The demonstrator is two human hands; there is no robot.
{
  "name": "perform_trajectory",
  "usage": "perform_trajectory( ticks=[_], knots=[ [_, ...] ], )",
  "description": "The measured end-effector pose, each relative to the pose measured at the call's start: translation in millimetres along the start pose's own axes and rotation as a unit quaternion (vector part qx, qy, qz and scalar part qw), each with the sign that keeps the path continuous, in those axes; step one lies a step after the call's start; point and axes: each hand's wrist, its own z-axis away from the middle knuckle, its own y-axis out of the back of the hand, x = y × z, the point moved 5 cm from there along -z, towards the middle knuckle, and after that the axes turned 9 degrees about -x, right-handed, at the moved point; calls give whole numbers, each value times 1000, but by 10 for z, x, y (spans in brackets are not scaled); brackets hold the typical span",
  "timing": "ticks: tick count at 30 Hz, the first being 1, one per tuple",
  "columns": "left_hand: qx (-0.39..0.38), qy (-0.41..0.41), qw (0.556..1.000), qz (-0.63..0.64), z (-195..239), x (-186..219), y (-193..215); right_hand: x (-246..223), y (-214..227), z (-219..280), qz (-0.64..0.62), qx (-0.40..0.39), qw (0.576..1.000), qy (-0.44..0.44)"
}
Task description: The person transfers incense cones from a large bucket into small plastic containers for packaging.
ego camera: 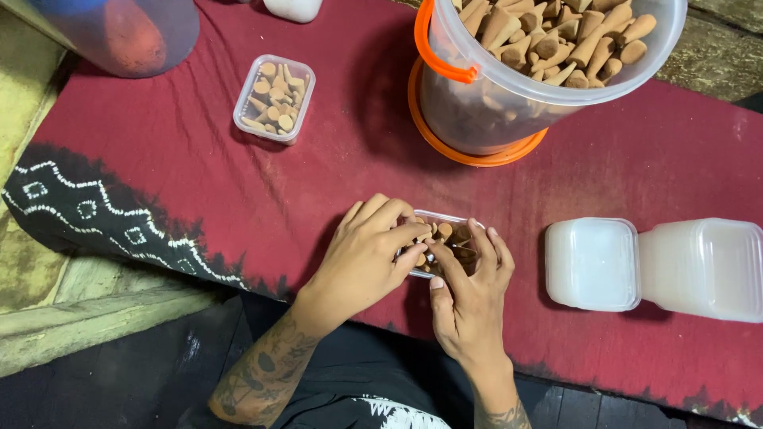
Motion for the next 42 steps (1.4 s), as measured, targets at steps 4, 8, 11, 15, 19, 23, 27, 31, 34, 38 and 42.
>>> perform_trajectory(
  ticks=[4, 8, 11, 15, 19, 23, 27, 31, 34, 38, 42],
  knots=[
    [-23, 16, 999, -38, -58, -10, -74, 31, -3, 0, -7, 6, 1000, -5],
    [-21, 27, 998, -49, -99, -12, -112, 101, -5, 64, -32, 47, 998, -4],
    [-20, 27, 998, -57, -123, -4, -129, 192, 44, 141, -97, 119, 988, -25],
    [-16, -6, 997, -72, -137, 23, -143, 299, 108, 189, -165, 201, 963, -65],
    [-27, -25, 998, -48, -149, 52, -165, 351, 98, 184, -196, 208, 954, -87],
    [-20, 8, 1000, -8, -140, 9, -151, 450, 16, 216, -290, 206, 929, -105],
    [-26, 31, 999, 12, -108, -24, -140, 500, -10, 226, -313, 203, 921, -111],
    [-49, 46, 997, 33, -70, -18, -55, 504, -10, 227, -306, 196, 925, -115],
    [47, -5, 997, 68, -28, 14, 122, 490, 5, 219, -302, 193, 925, -125],
    [-2, 67, 988, 137, 73, -210, 23, 482, -13, 172, -318, 167, 926, -121],
    [-138, 101, 976, 137, 164, -294, -278, 436, -4, 124, -281, 108, 943, -142]
  ],
)
